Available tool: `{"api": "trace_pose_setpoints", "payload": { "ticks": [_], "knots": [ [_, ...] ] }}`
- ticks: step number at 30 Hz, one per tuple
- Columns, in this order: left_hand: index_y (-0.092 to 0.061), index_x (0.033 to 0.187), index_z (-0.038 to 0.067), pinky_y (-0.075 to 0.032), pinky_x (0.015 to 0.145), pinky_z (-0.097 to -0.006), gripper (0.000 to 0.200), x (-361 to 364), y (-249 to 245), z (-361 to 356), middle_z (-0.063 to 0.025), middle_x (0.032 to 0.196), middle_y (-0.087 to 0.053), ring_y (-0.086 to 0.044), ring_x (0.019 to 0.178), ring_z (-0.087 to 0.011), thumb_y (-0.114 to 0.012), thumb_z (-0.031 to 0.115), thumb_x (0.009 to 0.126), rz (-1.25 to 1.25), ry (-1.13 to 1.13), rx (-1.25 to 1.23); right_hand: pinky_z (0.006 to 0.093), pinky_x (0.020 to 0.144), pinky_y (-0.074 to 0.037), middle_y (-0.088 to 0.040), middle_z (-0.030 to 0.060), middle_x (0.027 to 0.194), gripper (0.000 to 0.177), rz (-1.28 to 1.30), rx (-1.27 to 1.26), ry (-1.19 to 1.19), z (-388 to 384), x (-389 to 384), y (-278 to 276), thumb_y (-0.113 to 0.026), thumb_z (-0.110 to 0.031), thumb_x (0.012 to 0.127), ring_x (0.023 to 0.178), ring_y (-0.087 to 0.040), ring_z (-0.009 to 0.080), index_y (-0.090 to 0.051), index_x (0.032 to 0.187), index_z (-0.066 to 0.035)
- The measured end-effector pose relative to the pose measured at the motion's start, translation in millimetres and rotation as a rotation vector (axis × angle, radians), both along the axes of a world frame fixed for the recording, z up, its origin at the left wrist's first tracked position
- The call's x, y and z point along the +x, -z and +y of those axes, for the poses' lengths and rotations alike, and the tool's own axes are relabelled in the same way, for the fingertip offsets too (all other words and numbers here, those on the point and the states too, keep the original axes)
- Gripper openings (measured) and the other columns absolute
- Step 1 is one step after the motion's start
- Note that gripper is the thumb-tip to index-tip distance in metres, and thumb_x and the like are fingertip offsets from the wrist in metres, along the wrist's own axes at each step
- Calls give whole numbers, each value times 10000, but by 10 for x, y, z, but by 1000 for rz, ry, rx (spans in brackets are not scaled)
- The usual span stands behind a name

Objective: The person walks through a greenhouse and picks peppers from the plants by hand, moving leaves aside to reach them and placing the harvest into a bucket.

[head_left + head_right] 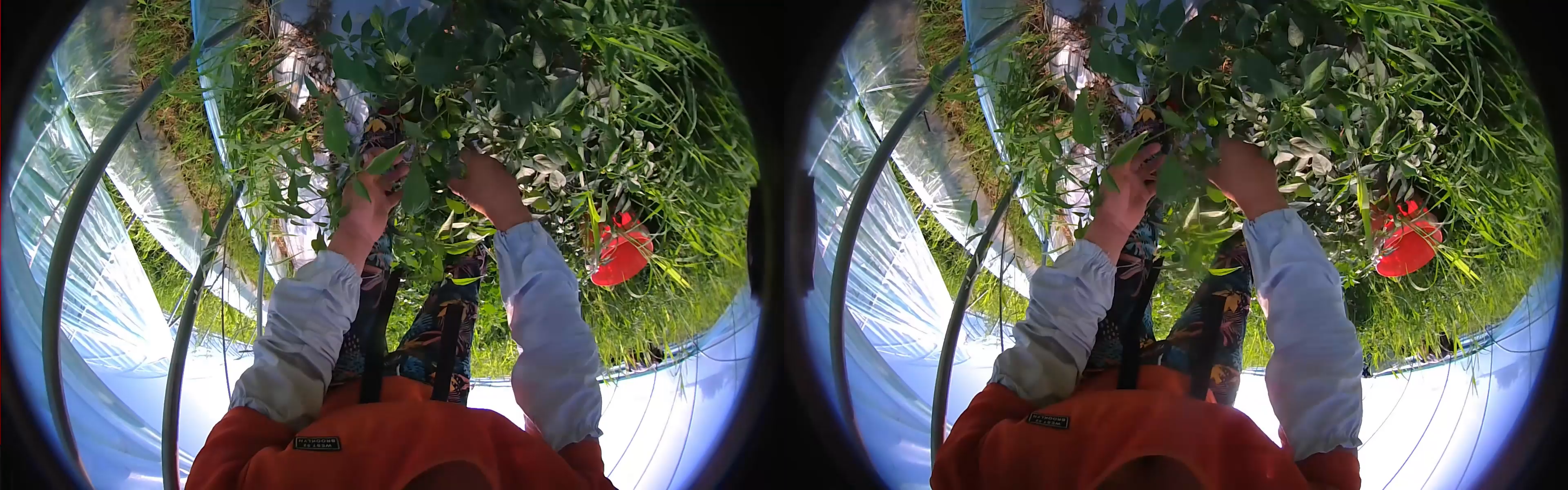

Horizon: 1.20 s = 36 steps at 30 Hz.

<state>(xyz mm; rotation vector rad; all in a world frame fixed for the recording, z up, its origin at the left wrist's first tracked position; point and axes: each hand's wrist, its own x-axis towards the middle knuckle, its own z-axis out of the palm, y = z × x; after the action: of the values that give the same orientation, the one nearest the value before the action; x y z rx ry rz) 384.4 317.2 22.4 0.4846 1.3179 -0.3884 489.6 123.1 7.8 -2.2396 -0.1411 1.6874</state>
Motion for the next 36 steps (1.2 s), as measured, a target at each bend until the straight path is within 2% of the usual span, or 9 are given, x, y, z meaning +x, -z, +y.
{"api": "trace_pose_setpoints", "payload": {
  "ticks": [3,8,11,15,18,21,26,30,36],
  "knots": [
    [-509,1208,181,-478,882,-521,336,-155,89,49,-88,1252,-552,-528,1142,-286,-540,397,952,-45,-109,-113,455,735,-531,-638,177,1037,357,-115,46,-163,-148,-91,-301,-688,-281,774,901,-642,345,-594,1019,-39],
    [-519,1206,182,-482,898,-547,359,-179,158,118,-112,1246,-556,-545,1130,-311,-521,436,952,14,-133,-194,437,661,-503,-600,96,739,242,-127,-37,-26,-307,-295,-435,-710,-261,775,780,-632,326,-583,829,-63],
    [-492,1208,176,-482,878,-556,396,-109,113,139,-148,1238,-548,-544,1119,-341,-491,481,954,60,-143,-208,432,606,-485,-585,101,688,234,-357,275,-59,-410,-458,-511,-722,-266,748,689,-613,319,-594,808,-79],
    [-460,1220,171,-489,861,-564,447,-146,143,139,-165,1259,-524,-539,1113,-375,-473,523,944,47,-179,-274,426,566,-460,-582,84,684,191,-293,223,-113,-381,-207,-734,-735,-218,720,649,-599,296,-593,740,-91],
    [-465,1211,163,-481,879,-572,442,-163,141,133,-169,1257,-525,-535,1120,-384,-464,518,949,19,-147,-288,430,603,-493,-620,98,750,231,35,378,-101,-257,-326,-1028,-678,-117,674,691,-629,298,-633,901,-110],
    [-463,1213,158,-474,892,-574,454,-190,156,133,-170,1263,-526,-529,1135,-391,-449,527,949,-10,-173,-334,435,627,-503,-645,114,808,262,-158,395,390,-134,-740,-920,-667,-100,705,701,-641,299,-648,965,-120],
    [-532,1191,140,-456,935,-616,414,-96,96,129,-178,1216,-579,-542,1144,-406,-408,474,980,44,-208,-327,352,761,-519,-670,151,1040,535,-216,384,404,-47,-1258,-268,-690,45,682,955,-661,301,-600,1193,-88],
    [-523,1194,144,-468,911,-614,422,-82,76,125,-181,1206,-582,-554,1131,-406,-384,483,985,19,-195,-317,391,724,-509,-665,140,957,262,-105,309,455,48,-1121,-413,-656,-139,831,868,-640,323,-644,1092,-124],
    [-490,1206,157,-502,856,-561,416,-122,103,54,-177,1141,-611,-586,1059,-383,-427,493,968,-58,-218,-408,385,647,-493,-608,113,772,170,-99,468,348,194,-843,-779,-675,-238,778,754,-609,337,-618,819,-83]
  ]
}}
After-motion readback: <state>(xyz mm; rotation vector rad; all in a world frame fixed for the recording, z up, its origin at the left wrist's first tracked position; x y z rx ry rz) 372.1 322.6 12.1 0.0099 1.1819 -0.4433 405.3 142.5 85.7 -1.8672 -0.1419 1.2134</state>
